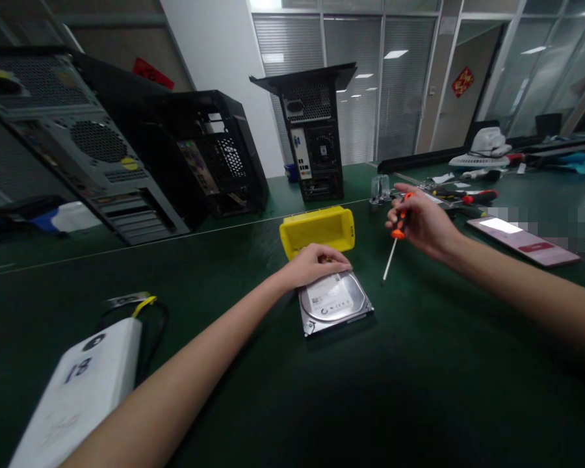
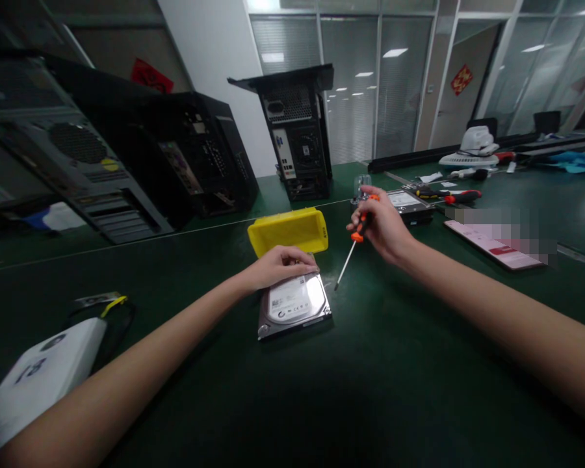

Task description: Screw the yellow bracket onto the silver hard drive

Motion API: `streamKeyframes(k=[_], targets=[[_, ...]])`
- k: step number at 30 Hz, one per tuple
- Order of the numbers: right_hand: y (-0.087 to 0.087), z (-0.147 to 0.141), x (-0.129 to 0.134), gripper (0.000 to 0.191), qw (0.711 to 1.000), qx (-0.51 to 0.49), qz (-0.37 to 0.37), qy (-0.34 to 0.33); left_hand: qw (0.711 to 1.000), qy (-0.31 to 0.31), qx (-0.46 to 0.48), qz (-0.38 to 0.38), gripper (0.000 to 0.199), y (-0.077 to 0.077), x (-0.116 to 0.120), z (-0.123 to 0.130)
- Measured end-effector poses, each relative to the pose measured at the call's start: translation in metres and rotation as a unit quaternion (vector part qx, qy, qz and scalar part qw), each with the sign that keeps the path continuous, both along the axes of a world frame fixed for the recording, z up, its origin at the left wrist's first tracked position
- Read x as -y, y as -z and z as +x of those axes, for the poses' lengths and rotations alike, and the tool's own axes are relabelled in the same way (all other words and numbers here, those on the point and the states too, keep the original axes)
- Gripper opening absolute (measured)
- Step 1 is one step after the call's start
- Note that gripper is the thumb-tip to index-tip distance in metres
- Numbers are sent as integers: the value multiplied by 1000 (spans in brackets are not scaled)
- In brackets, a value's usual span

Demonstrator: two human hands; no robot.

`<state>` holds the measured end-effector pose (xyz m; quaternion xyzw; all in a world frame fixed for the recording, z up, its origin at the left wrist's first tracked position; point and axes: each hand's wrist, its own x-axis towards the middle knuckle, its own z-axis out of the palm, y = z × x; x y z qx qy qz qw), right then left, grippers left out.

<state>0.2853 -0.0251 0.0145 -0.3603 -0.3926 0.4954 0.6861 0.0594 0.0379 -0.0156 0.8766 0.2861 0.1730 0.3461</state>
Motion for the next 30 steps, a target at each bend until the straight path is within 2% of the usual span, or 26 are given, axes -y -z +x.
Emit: streamKeyframes(k=[1, 4, 7, 10, 14, 21, 30], targets=[[-9, 1, -5, 46, 1000, 3, 24, 13, 1000, 4, 1, -6, 23, 0, -1, 0], [-25, -6, -19, 40, 982, 98, 151, 65, 1000, 17, 11, -9, 22, 1, -1, 0], [-27, -23, -25, 34, 956, 196, 215, 45, 1000, 25, 12, 5, 23, 1, 2, 3], [-20, -39, -21, 29, 936, 267, 230, 10, 1000, 20, 4, 11, 24, -1, 5, 6], [-12, -48, -17, 24, 920, 306, 246, -1, 999, 28, 15, 4, 24, -1, 7, 8], [-7, -49, -17, 24, 914, 301, 272, -9, 999, 44, 21, 16, 26, 1, 5, 8], [-8, -50, -17, 28, 905, 333, 266, -1, 997, 57, 7, 42, 27, 2, 3, 8]])
